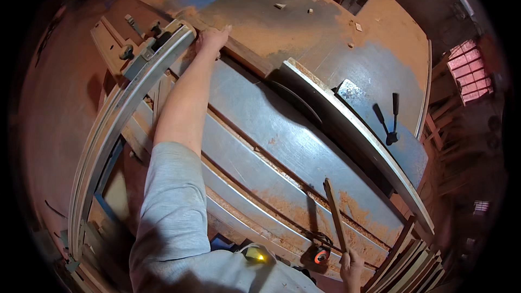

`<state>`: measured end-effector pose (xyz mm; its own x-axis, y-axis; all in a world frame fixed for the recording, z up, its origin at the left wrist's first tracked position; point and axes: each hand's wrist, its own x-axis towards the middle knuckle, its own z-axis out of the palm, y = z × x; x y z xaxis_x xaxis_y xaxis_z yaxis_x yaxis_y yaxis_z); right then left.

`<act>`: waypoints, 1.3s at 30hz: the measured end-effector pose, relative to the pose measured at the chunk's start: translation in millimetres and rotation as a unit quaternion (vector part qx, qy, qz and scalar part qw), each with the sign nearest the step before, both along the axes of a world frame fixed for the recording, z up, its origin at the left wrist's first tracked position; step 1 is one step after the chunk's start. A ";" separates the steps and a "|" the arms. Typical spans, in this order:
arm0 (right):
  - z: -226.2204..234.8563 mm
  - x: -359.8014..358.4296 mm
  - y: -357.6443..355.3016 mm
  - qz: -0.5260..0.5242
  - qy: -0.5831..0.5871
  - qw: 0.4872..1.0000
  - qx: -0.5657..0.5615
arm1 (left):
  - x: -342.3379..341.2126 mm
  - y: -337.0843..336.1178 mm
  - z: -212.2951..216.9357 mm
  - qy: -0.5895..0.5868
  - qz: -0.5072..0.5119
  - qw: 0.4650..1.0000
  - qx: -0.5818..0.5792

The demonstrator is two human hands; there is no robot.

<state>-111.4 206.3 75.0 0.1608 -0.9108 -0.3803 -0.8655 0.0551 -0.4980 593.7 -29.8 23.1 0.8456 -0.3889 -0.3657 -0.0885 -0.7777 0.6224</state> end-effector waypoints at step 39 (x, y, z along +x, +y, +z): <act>34.3 -45.9 132.7 0.004 -0.429 0.898 0.099 | -187.2 424.9 -18.5 -0.149 0.066 0.976 0.141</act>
